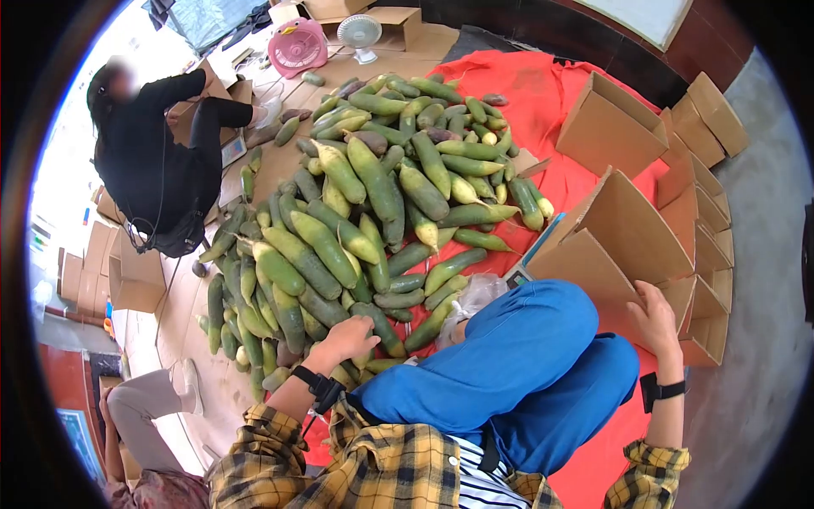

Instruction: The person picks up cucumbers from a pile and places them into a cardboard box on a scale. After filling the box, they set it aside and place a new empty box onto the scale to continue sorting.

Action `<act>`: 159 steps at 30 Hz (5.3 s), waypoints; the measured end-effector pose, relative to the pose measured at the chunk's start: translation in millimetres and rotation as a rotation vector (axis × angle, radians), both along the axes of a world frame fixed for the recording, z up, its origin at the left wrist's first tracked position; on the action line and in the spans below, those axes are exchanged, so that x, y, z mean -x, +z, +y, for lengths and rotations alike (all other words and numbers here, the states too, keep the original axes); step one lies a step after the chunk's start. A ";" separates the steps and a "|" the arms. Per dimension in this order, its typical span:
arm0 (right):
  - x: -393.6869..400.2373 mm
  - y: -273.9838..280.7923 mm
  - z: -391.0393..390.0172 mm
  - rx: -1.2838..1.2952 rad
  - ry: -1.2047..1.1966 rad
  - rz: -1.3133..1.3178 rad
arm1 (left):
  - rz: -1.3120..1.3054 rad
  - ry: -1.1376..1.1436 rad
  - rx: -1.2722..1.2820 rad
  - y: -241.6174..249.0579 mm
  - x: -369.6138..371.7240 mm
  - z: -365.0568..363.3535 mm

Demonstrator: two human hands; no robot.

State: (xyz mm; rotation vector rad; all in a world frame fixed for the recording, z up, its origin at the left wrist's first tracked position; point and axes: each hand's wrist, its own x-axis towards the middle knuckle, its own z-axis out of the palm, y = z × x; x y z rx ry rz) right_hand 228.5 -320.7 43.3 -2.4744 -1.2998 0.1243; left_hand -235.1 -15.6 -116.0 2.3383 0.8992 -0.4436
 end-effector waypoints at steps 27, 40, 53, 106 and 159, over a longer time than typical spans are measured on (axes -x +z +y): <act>6.5 16.4 -12.0 0.207 -0.063 -0.111 | -0.736 1.528 -0.059 -60.7 97.9 173.7; -16.2 -18.0 -16.2 0.158 -0.014 -0.060 | -1.191 1.080 0.657 49.3 -50.5 53.3; -24.1 -49.2 -24.6 0.076 0.009 -0.020 | -1.047 -0.359 0.342 188.1 -387.4 -85.8; -12.9 -25.3 -6.8 0.303 -0.024 -0.063 | 0.096 0.048 0.108 -195.6 -126.6 -28.8; -7.0 -19.6 -0.3 0.295 -0.058 -0.015 | -0.286 1.106 -0.405 -82.9 -210.8 198.4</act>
